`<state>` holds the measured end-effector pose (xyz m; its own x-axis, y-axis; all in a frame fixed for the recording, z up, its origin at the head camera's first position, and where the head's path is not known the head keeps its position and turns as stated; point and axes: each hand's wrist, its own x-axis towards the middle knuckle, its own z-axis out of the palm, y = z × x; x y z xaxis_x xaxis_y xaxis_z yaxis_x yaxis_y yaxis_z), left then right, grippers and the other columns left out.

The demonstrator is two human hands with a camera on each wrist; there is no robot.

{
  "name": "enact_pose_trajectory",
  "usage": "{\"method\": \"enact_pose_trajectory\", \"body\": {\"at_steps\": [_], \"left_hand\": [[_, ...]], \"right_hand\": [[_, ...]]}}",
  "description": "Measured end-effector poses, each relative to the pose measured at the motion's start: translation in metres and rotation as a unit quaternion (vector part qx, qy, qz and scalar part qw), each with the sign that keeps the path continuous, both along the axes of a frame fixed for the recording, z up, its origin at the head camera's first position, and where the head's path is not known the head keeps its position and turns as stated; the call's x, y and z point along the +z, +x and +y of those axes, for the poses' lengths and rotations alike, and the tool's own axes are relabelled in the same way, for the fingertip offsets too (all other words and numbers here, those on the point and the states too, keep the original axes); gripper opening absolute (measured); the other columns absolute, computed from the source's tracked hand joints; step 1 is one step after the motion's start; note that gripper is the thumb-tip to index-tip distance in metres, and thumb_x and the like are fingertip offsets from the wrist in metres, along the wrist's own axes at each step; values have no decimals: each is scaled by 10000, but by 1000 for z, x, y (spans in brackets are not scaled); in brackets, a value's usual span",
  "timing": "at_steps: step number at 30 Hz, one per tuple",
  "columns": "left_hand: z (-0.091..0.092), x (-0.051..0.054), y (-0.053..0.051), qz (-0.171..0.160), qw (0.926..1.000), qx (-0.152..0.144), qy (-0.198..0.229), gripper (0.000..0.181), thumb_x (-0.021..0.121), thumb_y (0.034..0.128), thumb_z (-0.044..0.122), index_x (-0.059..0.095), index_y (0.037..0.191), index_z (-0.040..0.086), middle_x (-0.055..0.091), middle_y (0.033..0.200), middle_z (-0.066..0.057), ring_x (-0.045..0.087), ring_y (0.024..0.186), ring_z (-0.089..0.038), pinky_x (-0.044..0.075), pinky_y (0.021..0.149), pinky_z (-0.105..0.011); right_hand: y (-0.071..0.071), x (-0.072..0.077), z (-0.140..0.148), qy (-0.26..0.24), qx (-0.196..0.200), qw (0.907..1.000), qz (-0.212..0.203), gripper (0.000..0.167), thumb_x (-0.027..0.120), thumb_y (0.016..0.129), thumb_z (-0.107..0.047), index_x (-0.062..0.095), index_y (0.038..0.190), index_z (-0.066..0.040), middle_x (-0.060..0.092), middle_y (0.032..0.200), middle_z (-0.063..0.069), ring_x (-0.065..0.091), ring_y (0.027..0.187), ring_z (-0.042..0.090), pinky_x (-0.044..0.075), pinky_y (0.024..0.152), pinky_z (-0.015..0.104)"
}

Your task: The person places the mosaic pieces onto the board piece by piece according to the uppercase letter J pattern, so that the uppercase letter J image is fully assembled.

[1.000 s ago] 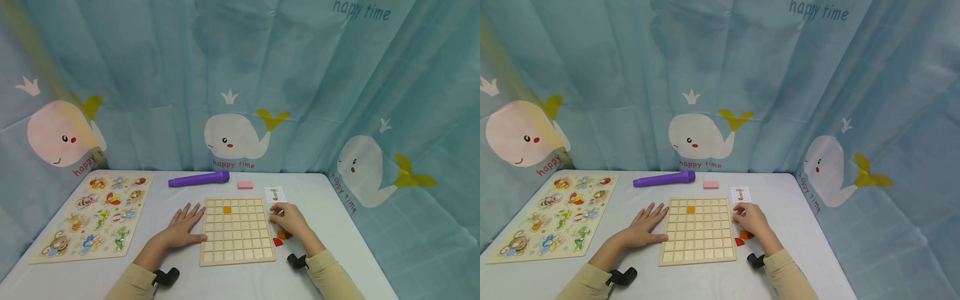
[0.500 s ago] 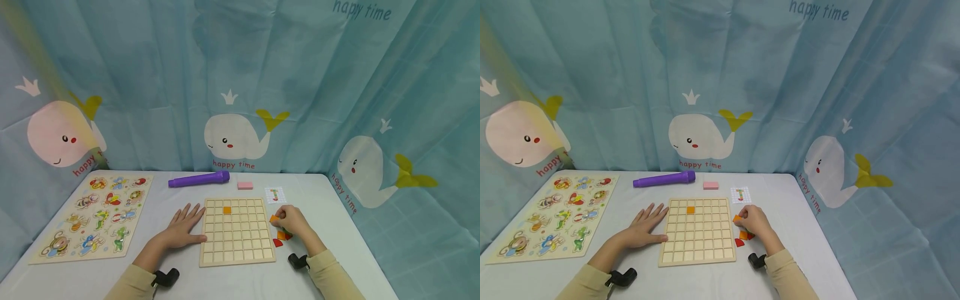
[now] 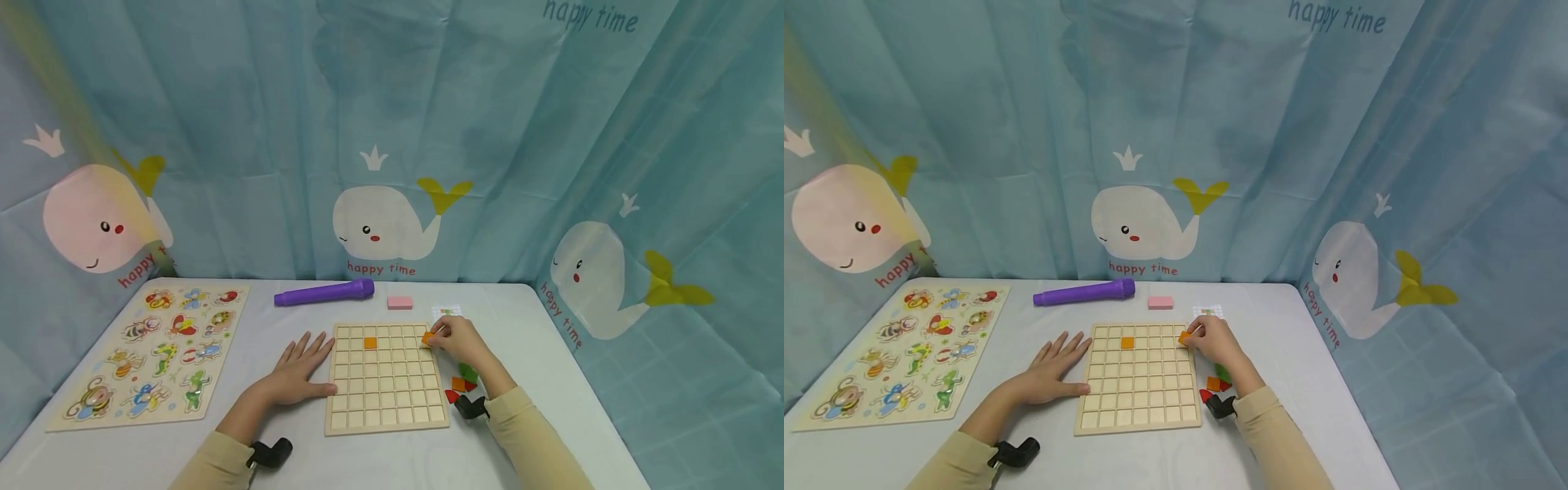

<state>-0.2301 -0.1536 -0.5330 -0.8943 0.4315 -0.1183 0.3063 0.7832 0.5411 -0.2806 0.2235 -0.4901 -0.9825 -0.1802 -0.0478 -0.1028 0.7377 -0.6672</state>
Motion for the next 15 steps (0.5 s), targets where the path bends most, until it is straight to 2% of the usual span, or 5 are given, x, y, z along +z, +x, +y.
{"method": "enact_pose_trajectory", "body": {"at_steps": [7, 15], "left_hand": [[0, -1, 0, 12, 10000, 33, -39, 1025, 672, 853, 662, 229, 1621, 149, 139, 1695, -144, -31, 1554, -438, -44, 1225, -632], [1, -1, 0, 16, 10000, 50, -37, 1030, 672, 847, 671, 231, 1622, 155, 139, 1696, -138, -30, 1556, -433, -39, 1226, -634]], "right_hand": [[-9, 0, -20, -254, 475, 9985, 112, 58, 752, 926, -189, 718, 927, -141, 693, 829, -19, 653, 716, 181, 532, 637, 301], [-14, 0, -35, -297, 586, 9978, 68, 51, 746, 932, -201, 730, 919, -153, 693, 826, -24, 641, 696, 166, 526, 624, 306]]}}
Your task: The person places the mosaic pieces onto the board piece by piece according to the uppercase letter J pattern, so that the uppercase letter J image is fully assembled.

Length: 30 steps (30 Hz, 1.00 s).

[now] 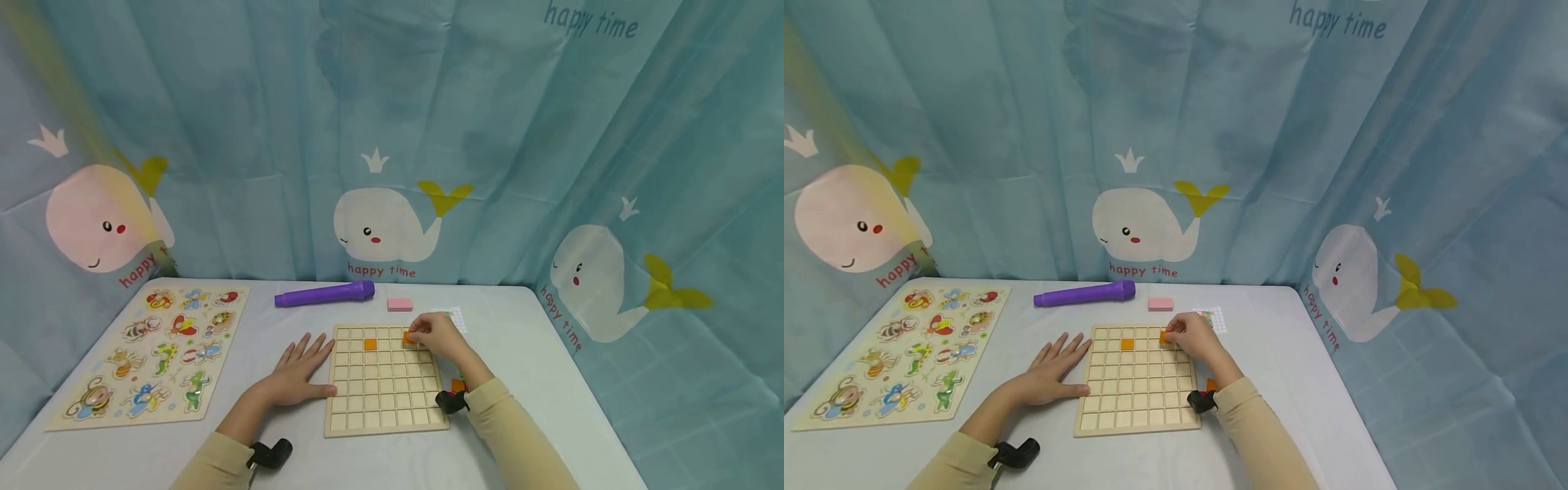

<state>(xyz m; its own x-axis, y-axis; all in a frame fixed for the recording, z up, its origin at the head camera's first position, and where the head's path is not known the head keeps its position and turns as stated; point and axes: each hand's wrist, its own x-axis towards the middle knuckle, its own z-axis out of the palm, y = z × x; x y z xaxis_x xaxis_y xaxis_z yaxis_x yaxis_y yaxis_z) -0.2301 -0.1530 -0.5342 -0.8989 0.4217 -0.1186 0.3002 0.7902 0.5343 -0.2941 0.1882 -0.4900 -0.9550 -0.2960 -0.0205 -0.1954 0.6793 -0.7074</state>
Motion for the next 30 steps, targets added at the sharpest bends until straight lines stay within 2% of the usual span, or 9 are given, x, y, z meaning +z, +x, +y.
{"method": "enact_pose_trajectory", "body": {"at_steps": [6, 13, 23, 30], "left_hand": [[-1, 0, 0, -18, 10000, 8, 38, 1035, 677, 846, 668, 228, 1622, 152, 137, 1695, -146, -34, 1554, -437, -43, 1223, -636], [-1, -1, -1, -47, 10000, 12, -8, 1039, 670, 842, 682, 223, 1624, 163, 131, 1698, -132, -42, 1557, -428, -49, 1227, -627], [2, 3, -2, -69, 10000, -17, -25, 1035, 674, 849, 667, 218, 1624, 156, 126, 1697, -140, -44, 1555, -433, -49, 1226, -631], [1, 3, 0, -90, 9999, -84, 45, 1029, 671, 855, 661, 220, 1623, 146, 124, 1695, -153, -43, 1552, -444, -52, 1220, -640]], "right_hand": [[-6, -9, -10, 39, 172, 9998, -60, 63, 726, 949, -216, 732, 927, -157, 699, 837, -27, 654, 681, 172, 527, 595, 291], [-10, -16, -19, 227, 410, 9989, -76, 67, 717, 957, -230, 735, 910, -186, 682, 854, -58, 616, 723, 136, 527, 638, 291], [-12, -17, -21, 289, 379, 9988, -73, 42, 741, 934, -183, 767, 931, -150, 683, 869, -40, 535, 678, 131, 480, 635, 287], [-6, -11, -18, 254, 349, 9990, -71, 86, 729, 947, -207, 754, 1001, -145, 682, 931, -30, 590, 778, 136, 526, 708, 323]]}}
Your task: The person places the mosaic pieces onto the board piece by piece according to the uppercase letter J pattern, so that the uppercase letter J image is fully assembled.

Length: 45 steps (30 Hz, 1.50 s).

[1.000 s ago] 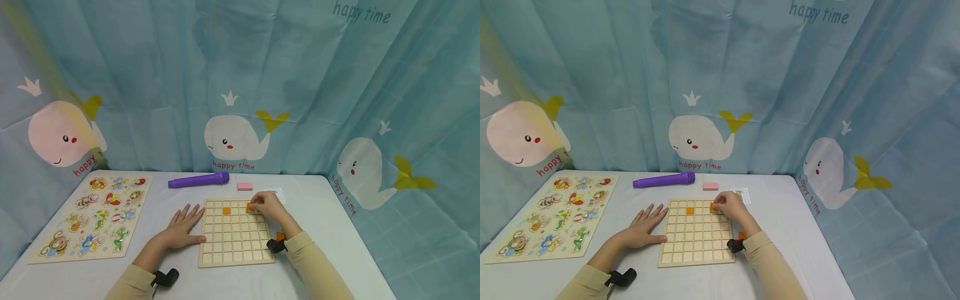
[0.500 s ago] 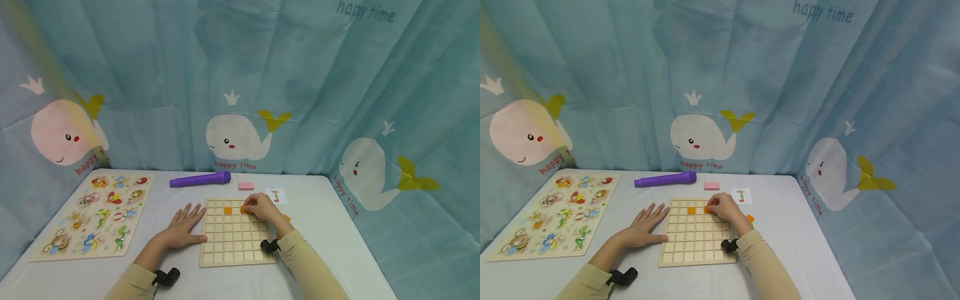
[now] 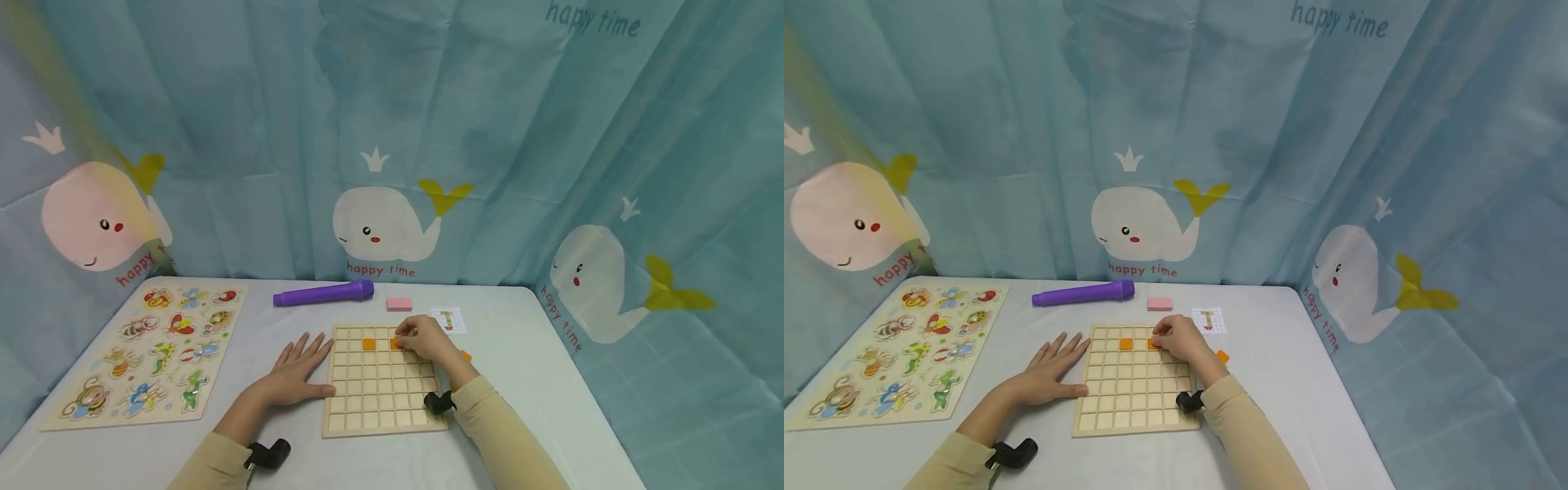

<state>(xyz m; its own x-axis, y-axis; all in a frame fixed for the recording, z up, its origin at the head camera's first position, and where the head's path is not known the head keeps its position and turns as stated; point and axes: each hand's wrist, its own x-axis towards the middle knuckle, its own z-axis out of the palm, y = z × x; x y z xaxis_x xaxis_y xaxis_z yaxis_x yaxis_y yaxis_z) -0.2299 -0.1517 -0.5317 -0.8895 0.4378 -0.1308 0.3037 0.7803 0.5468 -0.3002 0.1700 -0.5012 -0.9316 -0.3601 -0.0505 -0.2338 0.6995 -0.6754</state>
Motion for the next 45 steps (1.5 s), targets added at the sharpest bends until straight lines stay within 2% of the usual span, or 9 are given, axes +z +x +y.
{"method": "enact_pose_trajectory", "body": {"at_steps": [6, 9, 14, 26, 30, 38, 45], "left_hand": [[3, -4, 0, -29, 10000, -32, -10, 1028, 648, 856, 686, 209, 1627, 166, 112, 1700, -130, -52, 1557, -425, -51, 1224, -634], [2, -2, 1, -23, 10000, 22, -9, 1029, 663, 852, 675, 216, 1625, 163, 116, 1699, -133, -49, 1557, -426, -52, 1224, -634], [-1, 0, 0, -29, 10000, 60, -33, 1041, 666, 845, 680, 212, 1626, 164, 113, 1700, -129, -51, 1558, -424, -59, 1224, -630], [-4, -5, 0, -27, 10000, 66, -40, 1046, 658, 843, 692, 200, 1628, 175, 104, 1702, -125, -67, 1559, -417, -68, 1221, -627], [-3, -5, -2, -8, 10000, 48, -37, 1051, 654, 836, 706, 208, 1628, 177, 112, 1702, -123, -60, 1558, -421, -65, 1221, -632], [-3, -5, 0, 17, 10000, 81, -20, 1048, 659, 834, 701, 219, 1626, 175, 127, 1700, -125, -51, 1558, -422, -61, 1220, -636], [-2, -3, 1, -13, 10000, 99, -7, 1040, 664, 840, 690, 212, 1627, 181, 119, 1701, -117, -55, 1561, -412, -63, 1226, -621]], "right_hand": [[13, 15, 12, -316, -177, 9992, -147, 166, 703, 965, -198, 740, 1089, -95, 676, 955, -1, 618, 774, 189, 534, 648, 316], [17, 19, 16, -412, -215, 9989, 33, 195, 712, 958, -198, 738, 1106, -74, 696, 959, 1, 612, 773, 176, 535, 659, 316], [19, 16, 26, -415, -366, 9980, 313, 202, 725, 949, -226, 745, 1100, -93, 708, 956, -19, 604, 778, 141, 536, 679, 303], [34, 14, 55, -324, -927, 9944, 384, 127, 763, 914, -184, 760, 1033, -138, 707, 910, -43, 597, 735, 134, 526, 663, 308], [42, 14, 67, -268, -1182, 9921, 329, 144, 781, 896, -169, 760, 1027, -112, 702, 888, -48, 581, 735, 139, 514, 667, 295], [54, 11, 90, -204, -1432, 9892, 250, 137, 793, 882, -157, 753, 998, -97, 696, 873, -26, 578, 713, 146, 504, 621, 259], [67, 8, 109, -72, -1448, 9894, 52, 175, 831, 837, -162, 749, 983, -111, 705, 883, -37, 582, 743, 141, 505, 644, 261]]}}
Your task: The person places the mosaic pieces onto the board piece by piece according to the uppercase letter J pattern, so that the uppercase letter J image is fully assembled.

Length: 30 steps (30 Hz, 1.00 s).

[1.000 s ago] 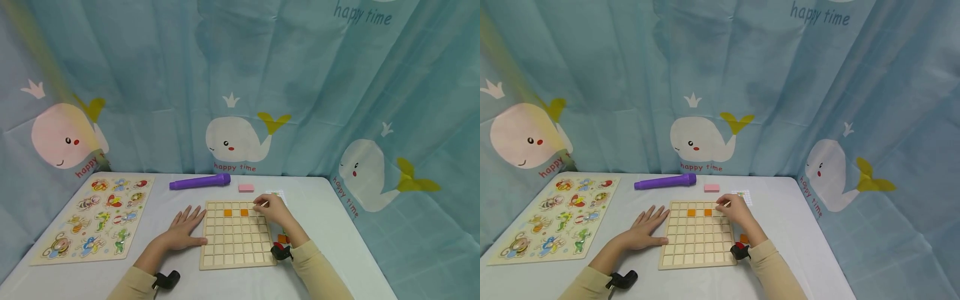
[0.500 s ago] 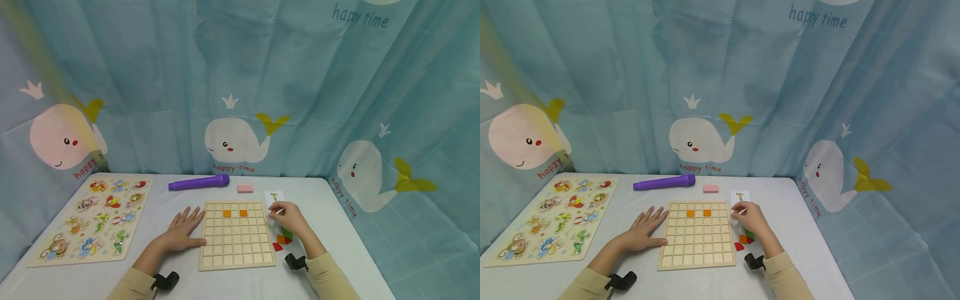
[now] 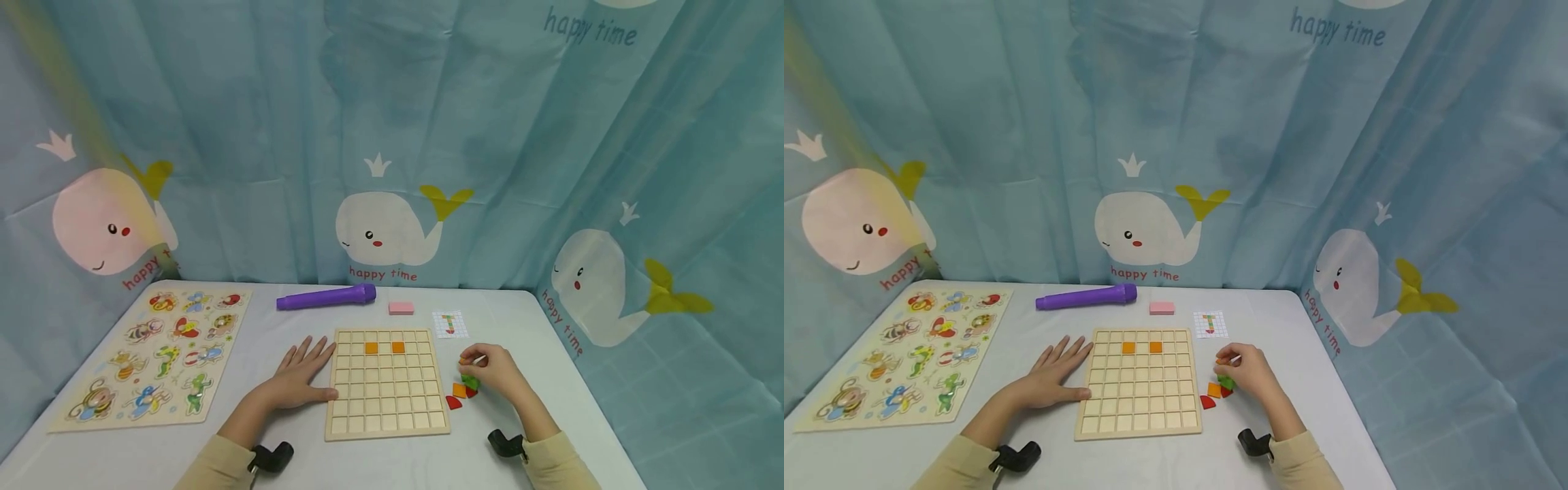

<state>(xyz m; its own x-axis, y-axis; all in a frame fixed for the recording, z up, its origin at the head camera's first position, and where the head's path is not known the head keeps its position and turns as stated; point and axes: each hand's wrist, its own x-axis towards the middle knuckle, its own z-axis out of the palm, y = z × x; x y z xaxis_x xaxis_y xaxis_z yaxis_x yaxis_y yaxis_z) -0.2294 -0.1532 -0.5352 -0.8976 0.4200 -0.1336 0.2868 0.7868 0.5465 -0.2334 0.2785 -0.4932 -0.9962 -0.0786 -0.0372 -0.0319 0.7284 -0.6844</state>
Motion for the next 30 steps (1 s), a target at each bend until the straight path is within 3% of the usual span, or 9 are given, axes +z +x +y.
{"method": "enact_pose_trajectory", "body": {"at_steps": [9, 19, 24, 30], "left_hand": [[2, 1, 1, 0, 10000, 18, 19, 1041, 668, 834, 692, 228, 1624, 175, 135, 1699, -118, -44, 1561, -414, -51, 1228, -626], [0, 1, 0, 24, 10000, 24, 75, 1036, 676, 836, 679, 232, 1623, 173, 136, 1699, -118, -41, 1562, -412, -47, 1230, -623], [0, 2, 1, 26, 10000, 58, 67, 1033, 679, 837, 674, 235, 1622, 169, 138, 1699, -117, -37, 1561, -414, -44, 1229, -626], [0, 1, 1, 22, 9999, 72, 69, 1033, 678, 835, 678, 238, 1622, 175, 140, 1699, -113, -38, 1562, -410, -47, 1231, -622]], "right_hand": [[11, -6, 23, 254, -109, 9992, -294, 235, 869, 788, -185, 732, 971, -131, 688, 905, -17, 583, 790, 165, 505, 706, 305], [13, -11, 26, 410, 38, 9977, -538, 170, 854, 805, -150, 716, 901, -125, 616, 807, -18, 527, 759, 166, 454, 659, 291], [11, -9, 24, 337, 223, 9976, -570, 168, 839, 821, -138, 689, 895, -126, 616, 825, -12, 521, 741, 164, 448, 642, 275], [5, -2, 21, -84, 373, 9983, -444, 158, 790, 881, -184, 656, 911, -106, 618, 832, 17, 543, 730, 164, 465, 620, 255]]}}
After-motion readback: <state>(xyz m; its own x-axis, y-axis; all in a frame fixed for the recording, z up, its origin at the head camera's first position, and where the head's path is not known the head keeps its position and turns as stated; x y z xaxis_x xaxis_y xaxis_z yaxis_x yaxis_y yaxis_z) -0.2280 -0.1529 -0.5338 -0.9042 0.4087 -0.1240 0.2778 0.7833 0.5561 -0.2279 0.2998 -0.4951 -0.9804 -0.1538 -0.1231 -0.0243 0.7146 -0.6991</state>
